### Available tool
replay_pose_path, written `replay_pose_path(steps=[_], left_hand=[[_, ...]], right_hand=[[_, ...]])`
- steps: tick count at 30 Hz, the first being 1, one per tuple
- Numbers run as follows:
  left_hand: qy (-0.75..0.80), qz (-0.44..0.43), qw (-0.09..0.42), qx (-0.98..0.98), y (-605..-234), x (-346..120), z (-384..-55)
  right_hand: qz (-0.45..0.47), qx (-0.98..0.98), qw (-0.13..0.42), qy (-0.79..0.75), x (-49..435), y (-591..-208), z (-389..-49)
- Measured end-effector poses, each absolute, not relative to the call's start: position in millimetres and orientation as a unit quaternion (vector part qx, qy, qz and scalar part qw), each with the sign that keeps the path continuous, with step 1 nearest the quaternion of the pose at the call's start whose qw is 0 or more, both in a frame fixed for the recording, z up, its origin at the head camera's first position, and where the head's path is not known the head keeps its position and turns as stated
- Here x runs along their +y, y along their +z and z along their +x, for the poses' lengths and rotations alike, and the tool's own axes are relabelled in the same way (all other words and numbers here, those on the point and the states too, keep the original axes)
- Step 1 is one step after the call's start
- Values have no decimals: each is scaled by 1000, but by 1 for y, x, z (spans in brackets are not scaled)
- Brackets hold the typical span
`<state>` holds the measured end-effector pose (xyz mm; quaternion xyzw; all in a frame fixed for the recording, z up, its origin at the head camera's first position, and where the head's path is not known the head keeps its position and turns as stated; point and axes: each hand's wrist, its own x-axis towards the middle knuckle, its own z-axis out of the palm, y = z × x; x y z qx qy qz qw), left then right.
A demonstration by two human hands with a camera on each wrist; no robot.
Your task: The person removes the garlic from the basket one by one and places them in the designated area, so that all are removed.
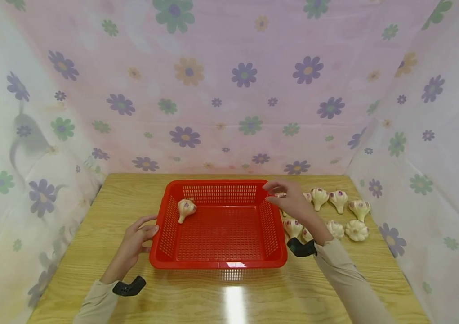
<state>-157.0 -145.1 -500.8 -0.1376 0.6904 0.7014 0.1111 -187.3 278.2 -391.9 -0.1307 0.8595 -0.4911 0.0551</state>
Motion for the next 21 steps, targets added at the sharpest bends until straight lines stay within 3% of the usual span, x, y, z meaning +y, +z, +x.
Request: replay_pose_path(steps=[21], left_hand=[[703,-134,110,690,-503,-145,-159]], right_hand=[[-176,838,87,-510,231,-411,-201]])
